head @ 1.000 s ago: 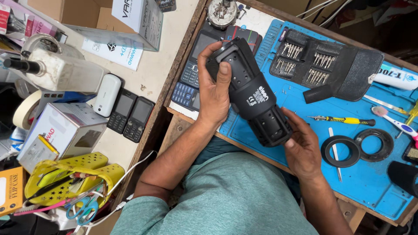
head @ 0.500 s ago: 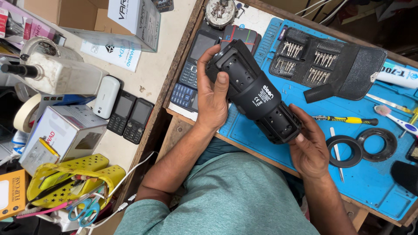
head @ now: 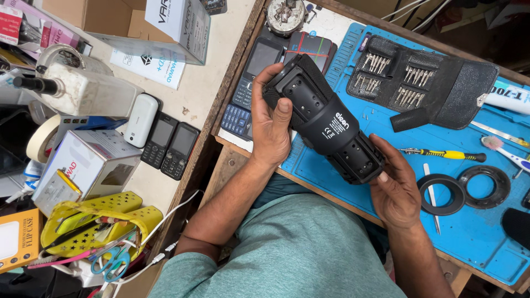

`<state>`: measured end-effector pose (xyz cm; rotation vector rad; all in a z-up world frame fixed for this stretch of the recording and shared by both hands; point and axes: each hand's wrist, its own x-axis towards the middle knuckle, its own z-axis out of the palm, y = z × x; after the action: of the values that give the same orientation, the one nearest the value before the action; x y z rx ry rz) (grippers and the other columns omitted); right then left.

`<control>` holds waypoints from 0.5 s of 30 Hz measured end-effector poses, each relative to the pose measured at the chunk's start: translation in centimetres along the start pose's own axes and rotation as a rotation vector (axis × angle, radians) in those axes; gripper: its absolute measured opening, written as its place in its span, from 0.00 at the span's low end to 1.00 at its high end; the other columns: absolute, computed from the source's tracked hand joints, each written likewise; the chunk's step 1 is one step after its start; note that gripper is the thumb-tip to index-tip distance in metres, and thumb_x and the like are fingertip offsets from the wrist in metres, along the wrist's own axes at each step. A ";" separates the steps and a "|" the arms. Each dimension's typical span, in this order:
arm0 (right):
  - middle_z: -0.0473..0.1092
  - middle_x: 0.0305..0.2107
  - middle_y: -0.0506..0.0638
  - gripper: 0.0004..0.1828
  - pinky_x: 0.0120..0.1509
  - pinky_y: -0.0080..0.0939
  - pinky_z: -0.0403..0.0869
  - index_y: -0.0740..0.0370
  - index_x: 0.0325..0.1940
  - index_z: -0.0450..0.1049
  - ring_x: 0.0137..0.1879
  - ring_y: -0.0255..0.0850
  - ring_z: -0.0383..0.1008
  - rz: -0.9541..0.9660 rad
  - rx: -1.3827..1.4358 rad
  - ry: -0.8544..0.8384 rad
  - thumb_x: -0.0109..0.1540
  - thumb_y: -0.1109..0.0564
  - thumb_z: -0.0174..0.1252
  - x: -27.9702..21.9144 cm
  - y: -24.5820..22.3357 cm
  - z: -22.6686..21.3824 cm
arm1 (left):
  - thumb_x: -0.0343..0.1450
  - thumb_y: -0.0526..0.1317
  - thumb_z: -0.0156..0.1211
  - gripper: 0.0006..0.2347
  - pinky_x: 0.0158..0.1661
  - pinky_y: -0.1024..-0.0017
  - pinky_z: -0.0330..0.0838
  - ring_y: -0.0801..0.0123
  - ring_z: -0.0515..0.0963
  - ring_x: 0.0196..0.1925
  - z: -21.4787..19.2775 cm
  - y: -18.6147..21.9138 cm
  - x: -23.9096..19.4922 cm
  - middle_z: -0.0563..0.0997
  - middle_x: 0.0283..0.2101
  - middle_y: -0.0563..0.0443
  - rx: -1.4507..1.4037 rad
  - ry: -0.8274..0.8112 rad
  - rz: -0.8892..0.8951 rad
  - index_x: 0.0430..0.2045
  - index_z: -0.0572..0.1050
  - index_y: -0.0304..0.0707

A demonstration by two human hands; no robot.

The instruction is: The person assembles a cylindrical electronic device by attaching a black foam cover and a circular ring to its body. They repeatedly fit and remove the cover, align it with the device, and secure it in place while handling the device with both hands.

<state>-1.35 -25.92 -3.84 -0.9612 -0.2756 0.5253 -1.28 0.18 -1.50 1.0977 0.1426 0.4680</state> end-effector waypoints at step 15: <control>0.59 0.69 0.59 0.56 0.79 0.50 0.67 0.64 0.79 0.51 0.75 0.47 0.63 -0.122 -0.447 0.003 0.52 0.62 0.73 -0.5 -0.3 1.8 | 0.52 0.63 0.82 0.53 0.63 0.65 0.77 0.63 0.77 0.62 -2.3 1.5 0.1 0.73 0.58 0.41 0.082 -0.062 -0.042 0.66 0.56 0.36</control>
<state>-2.51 -25.08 -2.59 -1.3685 -0.4581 0.3543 -2.45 2.66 -1.27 1.1862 0.1309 0.3924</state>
